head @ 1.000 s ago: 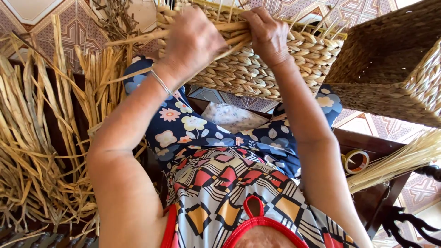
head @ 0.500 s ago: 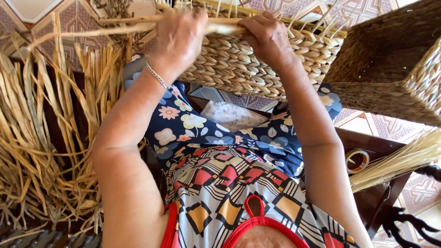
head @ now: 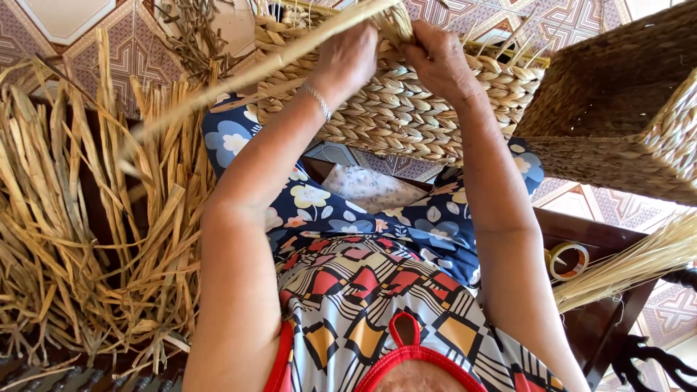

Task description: The person weaves dried plant fibers into a woven basket by hand and trims fiber strands with scissors.

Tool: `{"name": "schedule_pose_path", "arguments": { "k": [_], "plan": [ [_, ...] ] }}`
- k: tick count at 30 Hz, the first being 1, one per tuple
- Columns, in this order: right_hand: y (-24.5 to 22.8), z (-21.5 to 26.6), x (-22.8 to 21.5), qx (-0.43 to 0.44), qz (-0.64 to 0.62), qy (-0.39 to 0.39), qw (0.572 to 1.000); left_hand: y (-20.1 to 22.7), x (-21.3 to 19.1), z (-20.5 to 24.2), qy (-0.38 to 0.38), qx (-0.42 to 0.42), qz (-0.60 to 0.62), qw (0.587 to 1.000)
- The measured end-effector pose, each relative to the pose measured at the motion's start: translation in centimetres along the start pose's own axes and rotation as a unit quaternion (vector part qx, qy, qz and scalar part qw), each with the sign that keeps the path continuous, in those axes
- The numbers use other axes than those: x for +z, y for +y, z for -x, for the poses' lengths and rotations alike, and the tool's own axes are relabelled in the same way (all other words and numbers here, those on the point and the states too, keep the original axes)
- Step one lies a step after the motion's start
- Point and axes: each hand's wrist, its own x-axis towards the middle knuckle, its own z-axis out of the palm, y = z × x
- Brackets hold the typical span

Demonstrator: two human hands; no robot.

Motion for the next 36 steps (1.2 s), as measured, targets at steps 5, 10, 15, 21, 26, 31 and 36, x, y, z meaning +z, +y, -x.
{"name": "schedule_pose_path", "arguments": {
  "k": [5, 10, 15, 21, 26, 31, 36],
  "plan": [
    [0.1, 0.5, -0.4, 0.023, -0.023, -0.023, 0.999, -1.2, 4.2, -0.4, 0.168, -0.004, 0.139, 0.976],
    [-1.0, -0.6, -0.1, -0.092, -0.039, 0.045, 0.994, -0.6, 3.3, 2.7, 0.144, -0.038, 0.247, 0.957],
    [2.8, -0.8, 2.6, -0.023, -0.114, 0.08, 0.99, 1.9, -0.2, 4.7, 0.153, -0.077, 0.39, 0.905],
    [-1.0, -1.2, 2.2, -0.077, -0.034, 0.144, 0.986, 3.9, -0.7, 5.0, 0.164, -0.157, 0.431, 0.874],
    [-0.3, -0.6, 2.1, -0.158, 0.152, 0.091, 0.971, 1.3, -3.3, 3.9, 0.137, 0.009, 0.269, 0.953],
    [-3.6, -0.4, 1.8, -0.168, 0.19, 0.097, 0.963, -4.7, -6.9, 4.9, 0.127, -0.004, -0.009, 0.992],
    [-0.4, -0.8, 4.7, -0.076, 0.146, 0.165, 0.972, -4.2, -9.9, 5.3, 0.177, 0.031, -0.163, 0.97]
  ]
}}
